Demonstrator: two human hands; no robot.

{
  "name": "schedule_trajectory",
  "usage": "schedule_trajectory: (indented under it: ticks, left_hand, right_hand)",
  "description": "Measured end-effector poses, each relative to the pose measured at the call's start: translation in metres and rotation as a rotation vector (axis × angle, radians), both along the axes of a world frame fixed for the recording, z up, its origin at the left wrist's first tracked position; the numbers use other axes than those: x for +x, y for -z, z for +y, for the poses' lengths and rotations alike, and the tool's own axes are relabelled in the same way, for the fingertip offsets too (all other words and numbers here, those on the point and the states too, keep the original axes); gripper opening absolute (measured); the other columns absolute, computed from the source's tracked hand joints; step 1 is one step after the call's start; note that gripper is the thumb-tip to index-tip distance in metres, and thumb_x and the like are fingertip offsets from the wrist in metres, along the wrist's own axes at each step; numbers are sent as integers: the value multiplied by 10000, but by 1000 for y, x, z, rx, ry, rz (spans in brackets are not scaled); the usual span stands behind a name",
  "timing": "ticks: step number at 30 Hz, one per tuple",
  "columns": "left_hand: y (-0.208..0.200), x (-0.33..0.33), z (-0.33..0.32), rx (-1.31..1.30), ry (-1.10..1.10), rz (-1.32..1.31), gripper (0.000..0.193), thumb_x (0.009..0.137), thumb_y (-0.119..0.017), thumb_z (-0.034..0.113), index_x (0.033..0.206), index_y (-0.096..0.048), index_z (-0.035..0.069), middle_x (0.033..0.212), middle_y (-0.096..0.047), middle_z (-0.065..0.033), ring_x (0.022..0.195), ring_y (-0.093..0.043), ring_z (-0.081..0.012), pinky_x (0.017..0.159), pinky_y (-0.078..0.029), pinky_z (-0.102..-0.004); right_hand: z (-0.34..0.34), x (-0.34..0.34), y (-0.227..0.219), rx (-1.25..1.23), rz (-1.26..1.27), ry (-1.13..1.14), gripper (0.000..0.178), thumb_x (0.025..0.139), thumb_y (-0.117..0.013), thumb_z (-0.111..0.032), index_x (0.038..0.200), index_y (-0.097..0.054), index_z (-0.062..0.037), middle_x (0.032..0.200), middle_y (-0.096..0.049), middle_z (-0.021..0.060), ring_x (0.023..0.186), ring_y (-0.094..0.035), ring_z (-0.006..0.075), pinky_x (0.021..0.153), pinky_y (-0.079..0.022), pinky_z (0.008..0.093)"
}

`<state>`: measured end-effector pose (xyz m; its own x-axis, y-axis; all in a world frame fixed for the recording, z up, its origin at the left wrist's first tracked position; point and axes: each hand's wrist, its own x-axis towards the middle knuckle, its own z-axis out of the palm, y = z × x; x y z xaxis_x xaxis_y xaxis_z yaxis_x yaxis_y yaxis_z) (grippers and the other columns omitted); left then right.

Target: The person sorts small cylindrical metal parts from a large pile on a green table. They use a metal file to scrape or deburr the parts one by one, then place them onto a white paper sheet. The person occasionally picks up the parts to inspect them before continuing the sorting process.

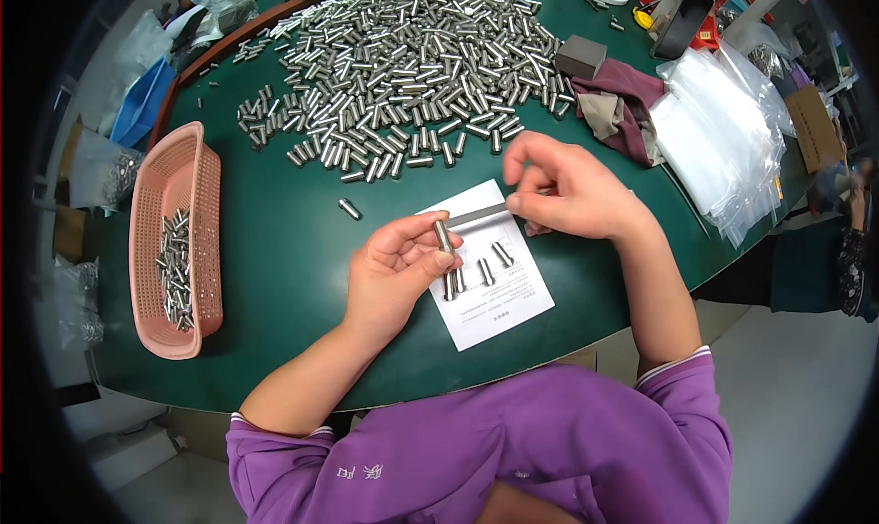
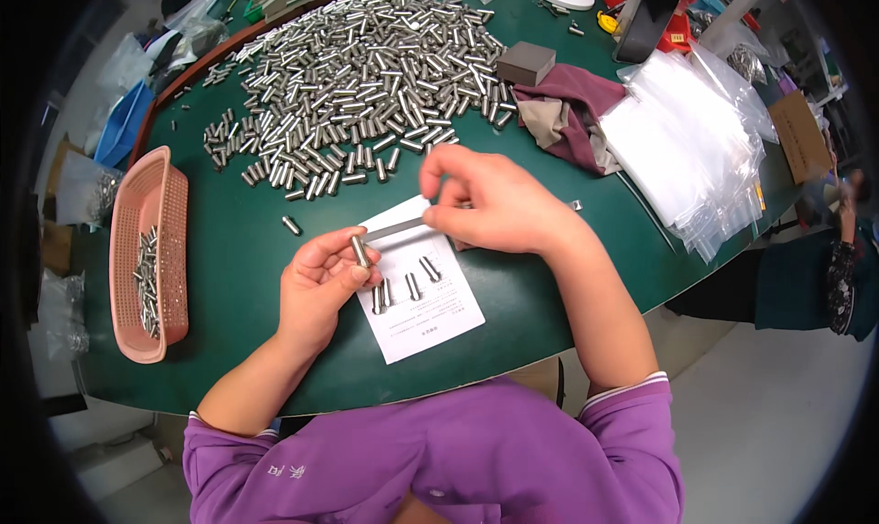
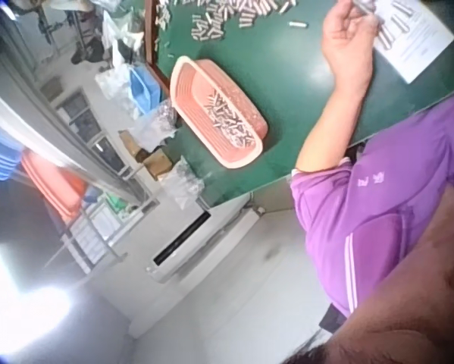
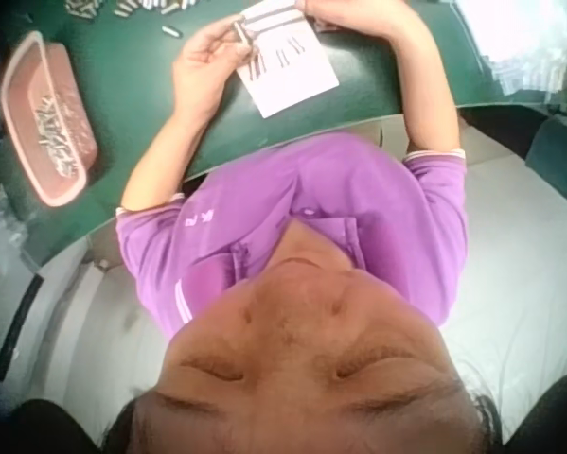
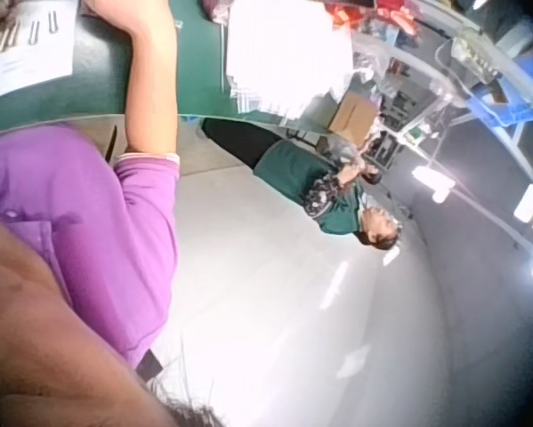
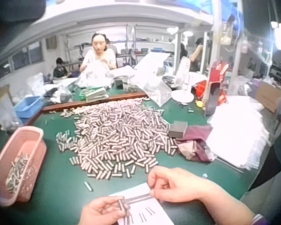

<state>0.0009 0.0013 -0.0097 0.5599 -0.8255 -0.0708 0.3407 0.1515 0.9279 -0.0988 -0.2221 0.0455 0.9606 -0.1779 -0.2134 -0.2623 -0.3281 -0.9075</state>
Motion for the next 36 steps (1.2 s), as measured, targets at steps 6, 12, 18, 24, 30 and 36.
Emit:
schedule_trajectory:
  ticks: [6, 12, 18, 24, 30, 36]
  left_hand:
    - [-3, -1, -3, 93, 15, -114, 378, 849, -643, -21, 1213, -543, -13, 1000, -652, -117, 856, -652, -161, 802, -542, -286]
    - [-3, 1, 4, -22, -21, -22, 350, 847, -635, -56, 1185, -549, -27, 1005, -653, -125, 915, -648, -171, 825, -533, -282]
    - [-32, 7, 15, 353, -45, -605, 323, 788, -688, -15, 1102, -609, -14, 897, -630, -68, 794, -604, -118, 731, -505, -247]
    - [-44, -7, 32, 576, 93, -1161, 326, 687, -748, 13, 1000, -654, 12, 834, -565, -69, 720, -561, -184, 651, -482, -298]
    - [-41, -19, 21, 524, 102, -1183, 342, 695, -754, 25, 1015, -634, 15, 825, -554, -72, 704, -557, -190, 635, -480, -319]
    - [-38, -26, 9, 536, 134, -1047, 427, 706, -756, 27, 1097, -586, 15, 802, -550, -60, 698, -554, -175, 642, -485, -306]
  right_hand:
    - [32, 9, 3, -208, -210, -145, 241, 784, -654, -150, 947, -490, -83, 646, -630, 46, 589, -585, 189, 557, -440, 318]
    - [-2, -2, 5, 6, -42, 7, 138, 820, -637, -83, 891, -528, -38, 594, -535, -32, 566, -505, 38, 514, -402, 235]
    - [-23, -14, 9, -701, -178, 84, 84, 791, -605, -129, 857, -597, -78, 724, -612, 60, 730, -613, 240, 653, -476, 352]
    - [5, -23, -2, -880, -377, -17, 119, 719, -678, -104, 810, -609, -72, 952, -559, 67, 972, -524, 269, 855, -403, 395]
    - [39, -41, 3, -799, -355, -150, 263, 647, -772, -170, 822, -600, -77, 989, -532, 58, 1000, -501, 265, 902, -382, 398]
    - [41, -42, 8, -827, -318, -117, 301, 651, -785, -210, 846, -598, -78, 1022, -522, 65, 1052, -487, 263, 931, -368, 404]
